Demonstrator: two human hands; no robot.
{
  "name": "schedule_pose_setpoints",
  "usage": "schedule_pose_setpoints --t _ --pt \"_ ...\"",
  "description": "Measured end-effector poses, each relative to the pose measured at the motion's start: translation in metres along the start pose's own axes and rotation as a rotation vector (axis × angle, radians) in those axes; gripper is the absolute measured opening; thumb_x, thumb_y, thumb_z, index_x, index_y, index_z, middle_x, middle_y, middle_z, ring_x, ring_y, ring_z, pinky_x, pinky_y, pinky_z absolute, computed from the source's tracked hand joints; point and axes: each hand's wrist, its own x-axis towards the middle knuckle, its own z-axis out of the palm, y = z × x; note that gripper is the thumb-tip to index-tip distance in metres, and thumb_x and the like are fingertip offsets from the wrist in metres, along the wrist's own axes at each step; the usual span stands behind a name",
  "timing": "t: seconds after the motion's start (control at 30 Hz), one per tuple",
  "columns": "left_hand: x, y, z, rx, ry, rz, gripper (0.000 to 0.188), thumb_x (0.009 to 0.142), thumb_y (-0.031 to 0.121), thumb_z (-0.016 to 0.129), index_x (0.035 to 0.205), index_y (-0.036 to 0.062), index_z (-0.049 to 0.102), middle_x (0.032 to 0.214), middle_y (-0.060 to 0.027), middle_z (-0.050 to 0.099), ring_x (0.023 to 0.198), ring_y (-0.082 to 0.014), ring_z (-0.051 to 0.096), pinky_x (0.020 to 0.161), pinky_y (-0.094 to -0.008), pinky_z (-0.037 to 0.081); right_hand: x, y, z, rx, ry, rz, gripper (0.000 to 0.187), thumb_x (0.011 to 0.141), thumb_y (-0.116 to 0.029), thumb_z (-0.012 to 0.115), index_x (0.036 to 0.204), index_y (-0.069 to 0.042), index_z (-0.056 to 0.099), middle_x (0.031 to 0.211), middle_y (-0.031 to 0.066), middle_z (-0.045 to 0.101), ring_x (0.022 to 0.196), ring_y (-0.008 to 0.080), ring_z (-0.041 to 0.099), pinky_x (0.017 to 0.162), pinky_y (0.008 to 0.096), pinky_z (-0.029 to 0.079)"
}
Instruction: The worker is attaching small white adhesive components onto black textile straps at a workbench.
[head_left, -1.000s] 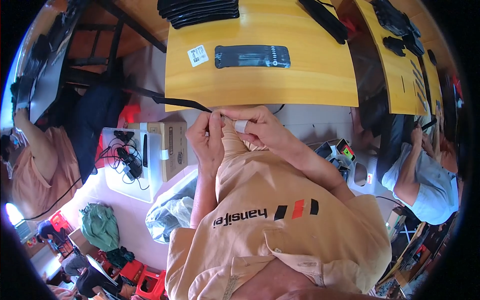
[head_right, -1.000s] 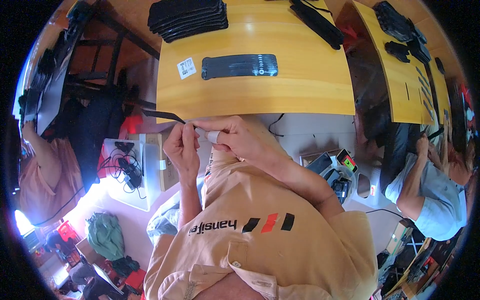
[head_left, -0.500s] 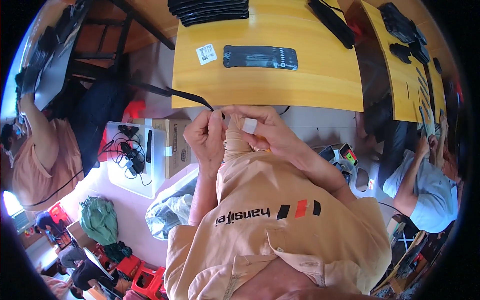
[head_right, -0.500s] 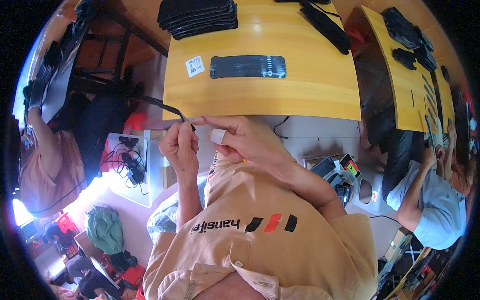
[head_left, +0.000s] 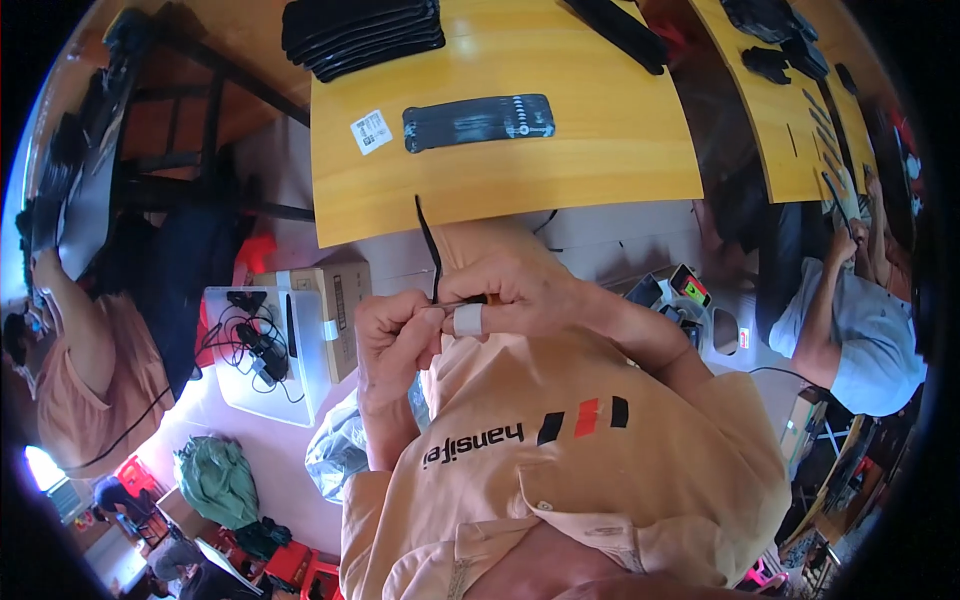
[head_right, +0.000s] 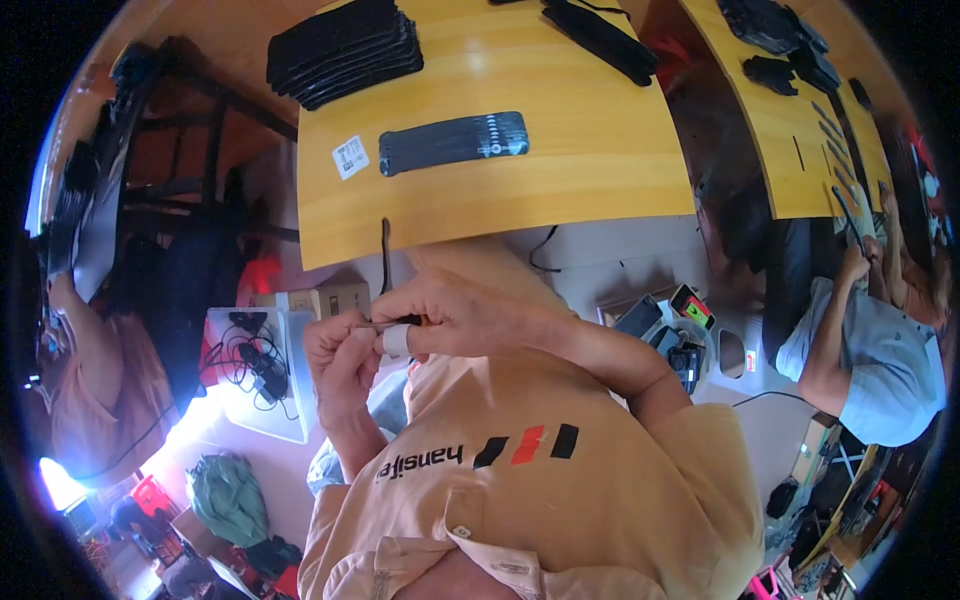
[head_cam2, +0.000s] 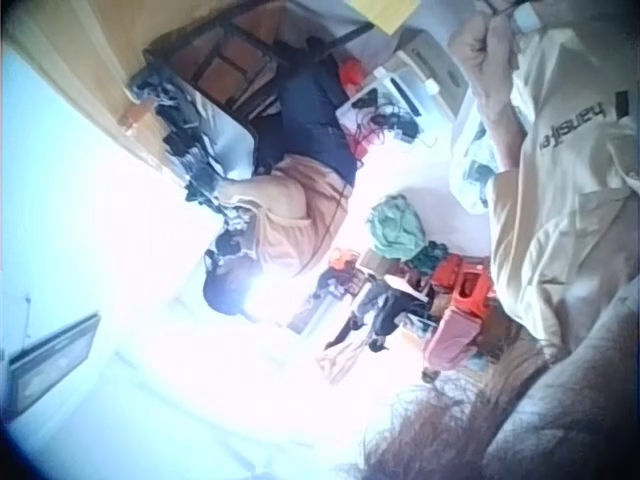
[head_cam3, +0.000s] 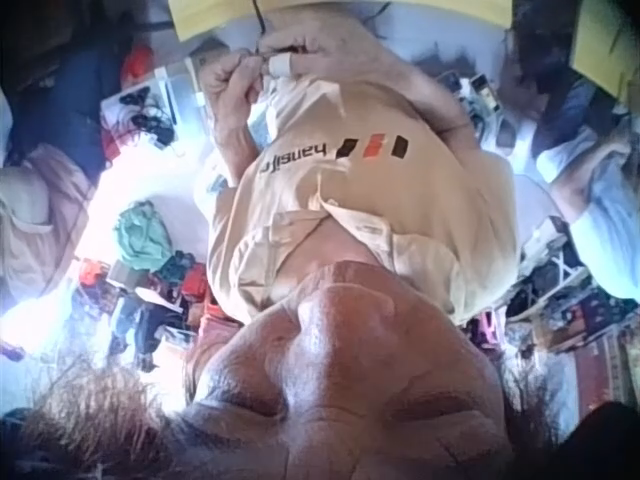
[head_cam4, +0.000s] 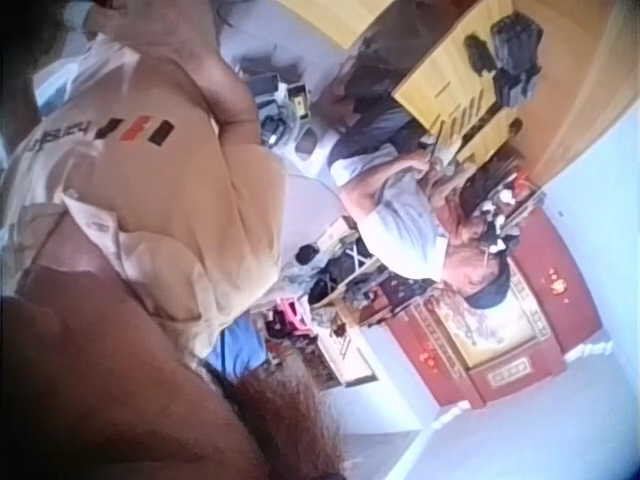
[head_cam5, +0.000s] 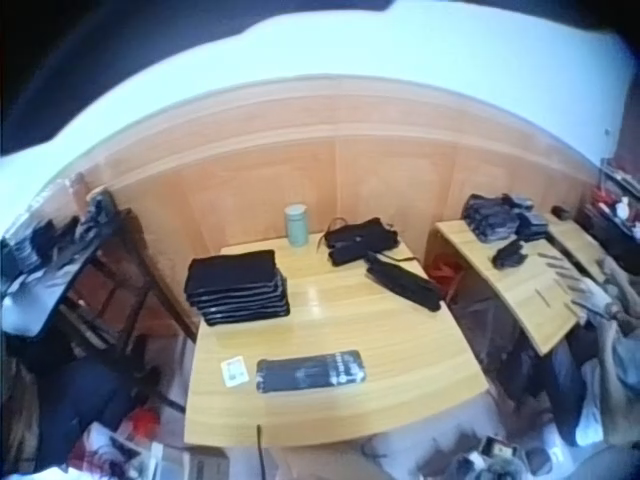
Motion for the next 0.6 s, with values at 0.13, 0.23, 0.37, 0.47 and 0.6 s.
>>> schedule_pose_setpoints --t 0.13,0.23,0.37,0.47,0.6 --pt "0.0 -0.011 0.007 -0.089 -0.019 0.023 0.029 0.08 0.006 0.051 0.052 0.0022 0.049 0.043 -0.0013 0.048 0.034 -0.0032 0.037 0.032 -0.0197 0.024 -0.005 -0.004 -0.001 0.228 -0.007 -0.006 0.011 0.077 -0.005 0.049 0.067 0.001 0.052 0.055 0.002 0.05 0.047 0.0066 0.045 0.041 0.0217 0.032" --pt "0.003 -0.014 0.013 -0.165 -0.018 0.081 0.03 0.079 0.008 0.053 0.051 0.0022 0.048 0.042 -0.0017 0.047 0.032 -0.0046 0.037 0.032 -0.0199 0.025 -0.011 -0.012 -0.001 0.42 0.049 0.263 0.009 0.074 -0.005 0.048 0.068 -0.001 0.053 0.051 0.0029 0.049 0.042 0.0038 0.042 0.037 0.0207 0.03" --pt "0.002 -0.016 0.021 -0.345 -0.012 0.018 0.034 0.081 0.013 0.052 0.049 0.0046 0.043 0.039 -0.0008 0.043 0.03 -0.0052 0.034 0.031 -0.0207 0.023 -0.014 0.001 0.0 0.803 0.084 0.323 0.011 0.075 -0.007 0.049 0.067 -0.002 0.053 0.049 0.0045 0.049 0.037 0.0043 0.039 0.035 0.0196 0.027" --pt "0.011 -0.021 0.024 -0.544 -0.01 -0.157 0.037 0.082 0.018 0.05 0.049 0.007 0.04 0.039 -0.0007 0.041 0.031 -0.0052 0.033 0.032 -0.0201 0.021 -0.015 0.015 -0.003 0.832 0.143 0.329 0.016 0.076 -0.013 0.05 0.064 -0.003 0.052 0.047 0.006 0.05 0.032 0.0067 0.04 0.03 0.0191 0.023" --pt "0.023 -0.024 0.025 -0.221 0.098 -0.101 0.037 0.086 0.017 0.049 0.052 0.0037 0.045 0.044 -0.0016 0.043 0.038 -0.006 0.039 0.036 -0.0205 0.025 -0.013 0.029 -0.006 0.667 0.351 0.232 0.016 0.078 -0.014 0.05 0.066 -0.003 0.051 0.047 0.0051 0.049 0.032 0.0054 0.038 0.029 0.0182 0.022"
